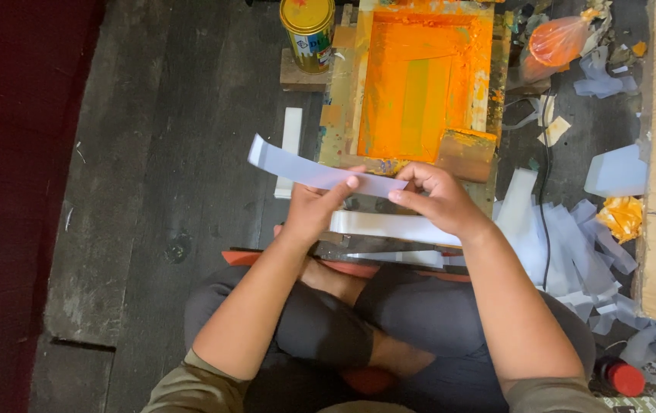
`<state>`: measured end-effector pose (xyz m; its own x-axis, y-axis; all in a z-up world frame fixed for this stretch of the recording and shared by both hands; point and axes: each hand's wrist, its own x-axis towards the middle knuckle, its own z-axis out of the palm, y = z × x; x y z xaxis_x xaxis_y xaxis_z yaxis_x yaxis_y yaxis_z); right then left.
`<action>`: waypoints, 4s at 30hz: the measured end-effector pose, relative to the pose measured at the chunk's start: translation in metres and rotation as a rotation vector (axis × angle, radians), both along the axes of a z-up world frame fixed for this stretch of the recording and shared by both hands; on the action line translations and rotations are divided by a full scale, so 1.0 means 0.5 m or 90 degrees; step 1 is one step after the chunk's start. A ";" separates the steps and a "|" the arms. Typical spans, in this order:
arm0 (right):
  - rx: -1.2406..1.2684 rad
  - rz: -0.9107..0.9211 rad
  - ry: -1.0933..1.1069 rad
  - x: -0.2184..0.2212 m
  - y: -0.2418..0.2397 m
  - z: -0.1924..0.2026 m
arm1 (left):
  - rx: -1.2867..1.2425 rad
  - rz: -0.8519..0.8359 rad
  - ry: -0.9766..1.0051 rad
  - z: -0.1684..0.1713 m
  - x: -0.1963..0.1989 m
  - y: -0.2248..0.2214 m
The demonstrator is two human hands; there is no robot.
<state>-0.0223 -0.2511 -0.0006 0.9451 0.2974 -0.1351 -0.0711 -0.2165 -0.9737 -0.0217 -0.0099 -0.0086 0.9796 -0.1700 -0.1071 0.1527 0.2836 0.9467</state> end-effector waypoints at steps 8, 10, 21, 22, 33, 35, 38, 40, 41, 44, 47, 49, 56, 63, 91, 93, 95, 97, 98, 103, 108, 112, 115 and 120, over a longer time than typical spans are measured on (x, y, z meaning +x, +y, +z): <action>0.060 -0.124 -0.034 0.024 -0.066 -0.017 | -0.010 0.138 0.002 0.019 0.037 0.040; 0.089 -0.158 -0.046 0.022 -0.074 -0.008 | -0.019 0.201 0.002 0.028 0.052 0.054; 0.221 -0.326 -0.080 0.014 0.014 -0.048 | 0.353 0.075 -0.188 0.118 0.067 0.227; 0.223 -0.328 -0.081 0.023 0.041 -0.041 | 0.354 0.073 -0.190 0.117 0.068 0.252; 0.252 -0.269 -0.122 0.212 0.334 0.035 | 0.361 0.255 -0.115 0.009 0.112 0.412; 0.215 -0.286 -0.112 0.259 0.368 0.011 | 0.410 0.245 -0.079 -0.027 0.124 0.414; 0.160 -0.294 -0.094 0.326 0.402 -0.036 | 0.469 0.171 -0.020 -0.107 0.148 0.412; 0.138 -0.285 -0.085 0.368 0.413 -0.073 | 0.474 0.106 0.006 -0.165 0.171 0.395; 0.103 -0.266 -0.091 0.386 0.416 -0.095 | 0.525 0.051 0.084 -0.193 0.184 0.380; -0.022 -0.196 -0.150 0.431 0.415 -0.158 | 0.610 -0.051 0.207 -0.213 0.198 0.341; -0.254 -0.096 -0.251 0.457 0.407 -0.201 | 0.654 -0.110 0.232 -0.237 0.202 0.315; -0.397 -0.047 -0.291 0.460 0.408 -0.219 | 0.662 -0.127 0.215 -0.255 0.199 0.301; -0.664 -0.006 -0.188 0.448 0.424 -0.277 | 0.767 -0.246 0.250 -0.259 0.204 0.271; -0.751 0.020 -0.270 0.456 0.414 -0.335 | 0.718 -0.301 0.260 -0.313 0.204 0.260; -0.842 0.230 -0.061 0.423 0.474 -0.299 | 0.760 -0.490 0.244 -0.279 0.180 0.217; -0.870 0.221 -0.086 0.419 0.472 -0.284 | 0.744 -0.464 0.224 -0.292 0.185 0.224; -0.836 0.215 -0.107 0.395 0.473 -0.232 | 0.755 -0.451 0.201 -0.298 0.184 0.229; -0.805 0.205 -0.129 0.356 0.461 -0.188 | 0.766 -0.437 0.174 -0.309 0.187 0.233; -0.781 0.185 -0.242 0.331 0.450 -0.171 | 0.775 -0.426 0.163 -0.317 0.191 0.234; -0.731 0.166 -0.448 0.187 0.356 -0.075 | 0.775 -0.333 0.135 -0.274 0.197 0.245; -0.725 0.079 -0.546 0.041 0.207 -0.043 | 0.779 -0.324 0.054 -0.207 0.187 0.255; -0.746 0.019 -0.585 -0.058 0.096 -0.018 | 0.750 -0.293 0.018 -0.156 0.171 0.250; -0.821 -0.023 -0.644 -0.122 0.022 0.006 | 0.699 -0.231 -0.025 -0.124 0.147 0.241; -0.887 -0.109 -0.512 -0.190 -0.075 -0.006 | 0.724 -0.159 -0.212 -0.046 0.074 0.188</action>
<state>-0.1172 -0.2885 -0.0037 0.9083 0.2632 0.3250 0.2190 -0.9614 0.1665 0.0154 0.0840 -0.0316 0.9411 -0.3314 -0.0670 -0.2146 -0.7385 0.6392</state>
